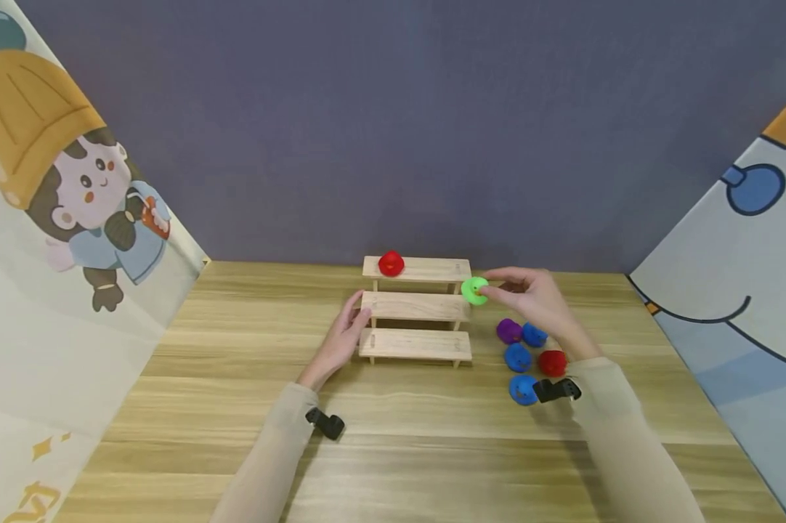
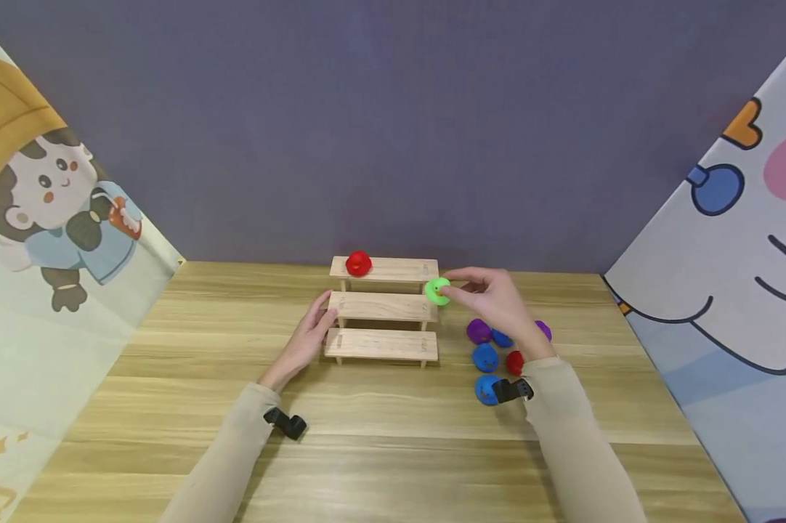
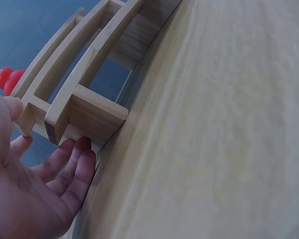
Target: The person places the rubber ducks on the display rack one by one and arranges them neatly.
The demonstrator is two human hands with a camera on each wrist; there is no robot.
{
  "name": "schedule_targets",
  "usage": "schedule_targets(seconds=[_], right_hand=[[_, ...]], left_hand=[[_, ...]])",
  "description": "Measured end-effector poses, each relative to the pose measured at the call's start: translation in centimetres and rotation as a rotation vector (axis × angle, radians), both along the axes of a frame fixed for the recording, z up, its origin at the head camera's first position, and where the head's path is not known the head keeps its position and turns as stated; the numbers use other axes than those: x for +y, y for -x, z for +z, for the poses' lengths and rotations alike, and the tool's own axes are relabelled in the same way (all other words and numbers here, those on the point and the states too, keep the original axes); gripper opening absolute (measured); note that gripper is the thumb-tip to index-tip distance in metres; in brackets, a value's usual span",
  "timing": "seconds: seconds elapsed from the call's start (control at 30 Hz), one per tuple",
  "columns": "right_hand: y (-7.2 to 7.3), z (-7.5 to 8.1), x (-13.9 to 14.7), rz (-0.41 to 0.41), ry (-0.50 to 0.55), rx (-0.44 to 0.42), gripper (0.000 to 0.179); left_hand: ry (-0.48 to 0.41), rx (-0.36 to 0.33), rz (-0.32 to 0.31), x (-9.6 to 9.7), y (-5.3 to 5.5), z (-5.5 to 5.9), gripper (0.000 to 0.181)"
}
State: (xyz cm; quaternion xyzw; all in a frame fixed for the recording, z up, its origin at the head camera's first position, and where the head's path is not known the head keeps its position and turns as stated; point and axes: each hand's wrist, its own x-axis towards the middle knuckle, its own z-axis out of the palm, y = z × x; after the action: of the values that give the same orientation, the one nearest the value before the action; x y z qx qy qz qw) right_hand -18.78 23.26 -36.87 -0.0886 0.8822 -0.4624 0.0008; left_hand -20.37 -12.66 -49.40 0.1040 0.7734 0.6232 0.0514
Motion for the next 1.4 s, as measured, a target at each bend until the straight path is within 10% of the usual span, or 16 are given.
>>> schedule_targets(seconds=[1.4], right_hand=[[6.2, -0.6, -8.7, 0.011, 0.114, 0.003, 0.04]], left_hand=[[-0.008, -0.005, -0.014, -0.2, 0.0, 0.0, 0.061]])
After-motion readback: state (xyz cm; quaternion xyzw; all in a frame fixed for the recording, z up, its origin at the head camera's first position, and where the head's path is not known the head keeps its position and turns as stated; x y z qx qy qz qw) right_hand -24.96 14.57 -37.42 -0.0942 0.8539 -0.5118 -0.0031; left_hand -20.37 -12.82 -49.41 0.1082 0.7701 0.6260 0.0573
